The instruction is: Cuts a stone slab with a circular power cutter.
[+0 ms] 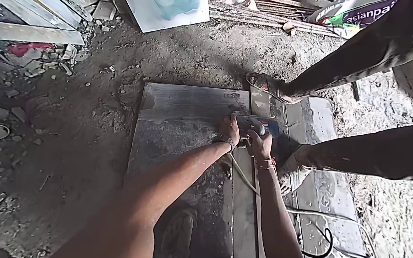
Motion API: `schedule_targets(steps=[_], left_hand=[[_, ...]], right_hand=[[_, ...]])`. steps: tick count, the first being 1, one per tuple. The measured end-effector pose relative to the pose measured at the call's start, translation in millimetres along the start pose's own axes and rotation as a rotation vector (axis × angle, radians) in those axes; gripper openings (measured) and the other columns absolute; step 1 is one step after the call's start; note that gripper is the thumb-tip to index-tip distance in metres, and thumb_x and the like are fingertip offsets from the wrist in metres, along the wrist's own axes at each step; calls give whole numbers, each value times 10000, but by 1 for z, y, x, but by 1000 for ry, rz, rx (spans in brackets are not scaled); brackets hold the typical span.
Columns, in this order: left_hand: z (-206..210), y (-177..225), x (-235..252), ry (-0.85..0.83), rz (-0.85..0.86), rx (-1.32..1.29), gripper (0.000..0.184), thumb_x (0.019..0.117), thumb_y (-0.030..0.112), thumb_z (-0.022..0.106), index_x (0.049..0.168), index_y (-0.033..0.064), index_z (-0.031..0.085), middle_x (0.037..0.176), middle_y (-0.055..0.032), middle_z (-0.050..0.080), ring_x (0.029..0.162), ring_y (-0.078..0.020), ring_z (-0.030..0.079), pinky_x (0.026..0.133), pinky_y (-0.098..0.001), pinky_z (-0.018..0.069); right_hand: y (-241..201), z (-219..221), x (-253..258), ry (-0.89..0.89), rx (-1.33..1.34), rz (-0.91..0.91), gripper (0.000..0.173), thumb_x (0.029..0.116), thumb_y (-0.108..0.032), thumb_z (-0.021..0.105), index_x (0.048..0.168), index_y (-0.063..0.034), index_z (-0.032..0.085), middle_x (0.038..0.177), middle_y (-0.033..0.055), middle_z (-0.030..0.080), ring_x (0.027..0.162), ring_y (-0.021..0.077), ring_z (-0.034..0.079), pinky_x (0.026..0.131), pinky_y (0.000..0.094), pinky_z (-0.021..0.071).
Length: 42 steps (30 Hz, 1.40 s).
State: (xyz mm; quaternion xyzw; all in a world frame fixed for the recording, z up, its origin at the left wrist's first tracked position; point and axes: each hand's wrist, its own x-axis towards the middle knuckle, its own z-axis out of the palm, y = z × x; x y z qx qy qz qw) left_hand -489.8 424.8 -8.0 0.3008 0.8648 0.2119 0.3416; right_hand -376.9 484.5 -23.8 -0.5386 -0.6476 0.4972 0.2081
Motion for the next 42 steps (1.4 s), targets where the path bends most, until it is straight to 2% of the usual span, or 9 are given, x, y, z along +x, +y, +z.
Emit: schedule_targets(steps=[2, 7, 13, 16, 20, 23, 30, 35, 42], left_hand=[[1, 0, 2, 15, -5, -3, 593, 918, 101, 738, 1446, -9, 492, 1409, -289, 523, 1344, -450, 489, 1101, -550, 431], [-1, 0, 6, 12, 2, 0, 568, 914, 76, 726, 1428, -17, 503, 1384, -286, 538, 1329, -446, 499, 1093, -548, 436], [-2, -1, 10, 33, 25, 2, 606, 898, 121, 767, 1426, -25, 506, 1369, -294, 552, 1316, -446, 515, 1100, -548, 428], [-3, 1, 12, 32, 23, -9, 602, 888, 103, 778, 1411, -30, 511, 1368, -295, 549, 1317, -452, 512, 1099, -550, 429], [-1, 0, 17, 44, 15, -12, 620, 884, 93, 773, 1430, -27, 505, 1381, -298, 542, 1326, -457, 503, 1100, -559, 428], [-3, 1, 18, 46, 11, -23, 593, 887, 54, 741, 1427, -22, 508, 1372, -301, 541, 1316, -461, 509, 1083, -570, 440], [-3, 1, 25, 59, 35, 3, 581, 894, 81, 750, 1413, -36, 516, 1366, -293, 553, 1309, -454, 516, 1088, -562, 440], [-7, 3, 27, 51, 25, 5, 653, 871, 99, 784, 1444, -24, 497, 1408, -286, 531, 1321, -450, 508, 1082, -556, 447], [-8, 4, 32, 70, 19, -14, 591, 885, 102, 767, 1413, -15, 528, 1376, -287, 548, 1319, -447, 512, 1071, -554, 460]], right_hand=[[1, 0, 2, 20, -91, -37, 186, 881, -174, 745, 920, -3, 682, 714, 68, 622, 617, 173, 597, 651, 413, 525], [-5, 2, 1, 63, -232, -69, 244, 893, -202, 749, 968, 25, 700, 802, 143, 677, 739, 263, 661, 749, 497, 537], [-11, 6, 2, 105, -304, -69, 268, 901, -232, 758, 981, 19, 707, 822, 162, 688, 791, 301, 680, 773, 530, 533], [-16, 6, 3, 102, -326, -44, 279, 915, -236, 756, 1009, 22, 709, 855, 177, 699, 832, 313, 687, 809, 533, 532], [-19, 8, 6, 110, -347, -26, 289, 907, -251, 767, 984, 21, 704, 862, 178, 697, 843, 322, 685, 804, 544, 527], [-22, 9, 7, 112, -363, -16, 301, 905, -256, 773, 1008, 20, 708, 885, 190, 704, 866, 337, 691, 821, 552, 530], [-26, 11, 11, 114, -370, 10, 290, 916, -252, 763, 1030, 9, 709, 921, 194, 710, 901, 343, 694, 841, 558, 530], [-29, 14, 15, 121, -365, 24, 298, 909, -239, 770, 1057, 11, 706, 949, 198, 712, 932, 341, 691, 863, 549, 527], [-36, 15, 18, 111, -398, 26, 293, 913, -238, 762, 1047, 16, 703, 961, 208, 712, 960, 349, 689, 885, 551, 517]])
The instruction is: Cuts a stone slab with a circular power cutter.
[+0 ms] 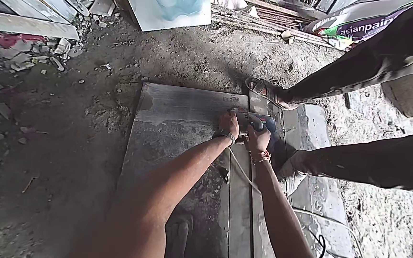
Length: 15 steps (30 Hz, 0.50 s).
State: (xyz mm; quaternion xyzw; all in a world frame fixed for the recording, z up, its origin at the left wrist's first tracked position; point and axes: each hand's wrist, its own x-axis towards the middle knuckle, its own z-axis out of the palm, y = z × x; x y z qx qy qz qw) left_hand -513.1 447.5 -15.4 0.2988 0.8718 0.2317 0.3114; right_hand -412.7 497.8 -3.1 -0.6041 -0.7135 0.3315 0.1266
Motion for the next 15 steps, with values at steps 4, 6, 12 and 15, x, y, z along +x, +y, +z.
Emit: schedule_targets(steps=[4, 6, 12, 15], left_hand=[[-1, 0, 2, 6, -2, -18, 577, 896, 93, 744, 1421, -4, 527, 1374, -286, 551, 1316, -451, 514, 1066, -560, 463], [-3, 1, 2, -7, -1, -22, 593, 899, 137, 766, 1423, -2, 525, 1383, -283, 547, 1328, -450, 504, 1081, -559, 453], [-6, 1, 7, -2, 13, -20, 627, 899, 137, 773, 1442, -16, 502, 1393, -305, 531, 1320, -466, 506, 1081, -564, 451], [-4, 1, 9, 0, 15, 5, 628, 896, 142, 775, 1442, -8, 504, 1390, -299, 532, 1316, -462, 509, 1077, -564, 454]], right_hand=[[-3, 0, 2, -9, -16, 4, 304, 919, -244, 761, 1069, 15, 705, 998, 214, 718, 998, 355, 690, 905, 550, 520], [-4, 0, 3, -9, -18, 17, 303, 917, -249, 766, 1071, 5, 708, 998, 211, 720, 994, 355, 692, 900, 555, 523], [-15, -3, 7, -42, -46, 59, 329, 930, -278, 757, 1089, 5, 700, 1052, 226, 708, 1062, 367, 674, 929, 559, 511], [-13, -2, 8, -38, -52, 68, 347, 935, -288, 751, 1123, -2, 693, 1063, 220, 711, 1060, 360, 679, 928, 556, 512]])
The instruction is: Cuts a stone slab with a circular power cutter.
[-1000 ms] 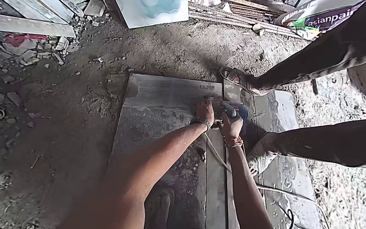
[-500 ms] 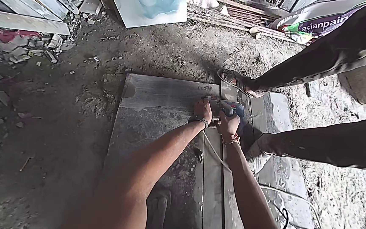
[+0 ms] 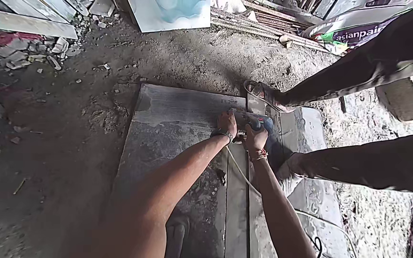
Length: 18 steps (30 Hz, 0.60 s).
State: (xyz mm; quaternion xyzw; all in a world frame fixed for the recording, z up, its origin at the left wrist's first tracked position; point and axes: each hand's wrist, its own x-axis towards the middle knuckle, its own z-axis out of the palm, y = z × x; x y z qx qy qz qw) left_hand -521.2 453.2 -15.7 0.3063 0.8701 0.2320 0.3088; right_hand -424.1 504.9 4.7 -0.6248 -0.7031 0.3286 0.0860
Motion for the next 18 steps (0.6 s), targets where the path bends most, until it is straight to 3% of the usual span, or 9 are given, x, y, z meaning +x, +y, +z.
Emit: schedule_targets(steps=[5, 18], left_hand=[[0, 1, 2, 11, -10, -11, 577, 899, 89, 744, 1424, -5, 524, 1361, -298, 549, 1306, -463, 508, 1070, -566, 449], [0, 0, 20, 4, -20, -26, 601, 889, 133, 773, 1420, 5, 523, 1372, -282, 554, 1306, -445, 524, 1082, -563, 446]], right_hand=[[0, 3, 2, 12, 11, -4, 332, 936, -276, 749, 1106, 4, 699, 1037, 223, 713, 1033, 363, 684, 906, 551, 521], [-9, 4, 10, 30, -4, -23, 342, 927, -292, 755, 1107, -6, 706, 1026, 206, 721, 1029, 352, 690, 909, 545, 521]])
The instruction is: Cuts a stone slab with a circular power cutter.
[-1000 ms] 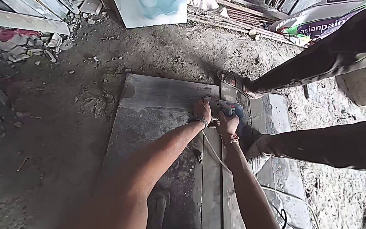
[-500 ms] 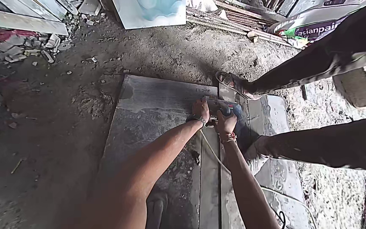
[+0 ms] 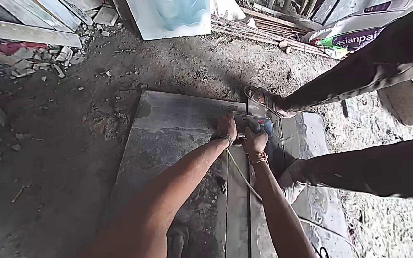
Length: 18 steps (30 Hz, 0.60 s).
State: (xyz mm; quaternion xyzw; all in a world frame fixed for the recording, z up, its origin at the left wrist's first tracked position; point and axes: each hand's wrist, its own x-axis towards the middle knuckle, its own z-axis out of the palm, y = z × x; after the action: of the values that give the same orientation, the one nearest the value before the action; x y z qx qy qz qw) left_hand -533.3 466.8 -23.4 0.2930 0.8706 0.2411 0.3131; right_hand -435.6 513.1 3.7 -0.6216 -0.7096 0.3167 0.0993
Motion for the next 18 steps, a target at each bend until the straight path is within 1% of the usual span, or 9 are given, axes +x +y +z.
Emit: schedule_targets(steps=[7, 10, 15, 18], left_hand=[[-6, 3, 4, -12, -9, -14, 613, 894, 143, 775, 1429, -3, 513, 1375, -281, 552, 1310, -442, 524, 1091, -560, 441], [-9, 6, 5, -33, -15, -13, 592, 915, 113, 740, 1443, -4, 498, 1385, -287, 544, 1319, -446, 518, 1094, -562, 437], [-13, 7, 6, -41, -17, -15, 582, 931, 85, 701, 1465, 7, 482, 1405, -281, 532, 1336, -443, 506, 1098, -556, 436], [-12, 6, 9, -12, 1, -21, 549, 932, 62, 665, 1456, 18, 508, 1433, -272, 519, 1354, -445, 481, 1097, -552, 434]], right_hand=[[-5, 1, 4, 7, -9, 6, 360, 929, -307, 752, 1125, -9, 702, 1055, 215, 717, 1054, 359, 685, 918, 549, 518], [-8, 0, 6, -13, -28, 17, 377, 942, -314, 739, 1169, -16, 696, 1089, 212, 717, 1087, 360, 678, 945, 547, 509], [-10, 2, 11, -6, -23, 10, 350, 939, -301, 733, 1150, -22, 706, 1074, 205, 720, 1068, 355, 683, 927, 549, 518], [-10, 5, 15, 7, 11, -2, 321, 930, -281, 738, 1124, -26, 714, 1030, 191, 725, 1025, 345, 689, 899, 554, 522]])
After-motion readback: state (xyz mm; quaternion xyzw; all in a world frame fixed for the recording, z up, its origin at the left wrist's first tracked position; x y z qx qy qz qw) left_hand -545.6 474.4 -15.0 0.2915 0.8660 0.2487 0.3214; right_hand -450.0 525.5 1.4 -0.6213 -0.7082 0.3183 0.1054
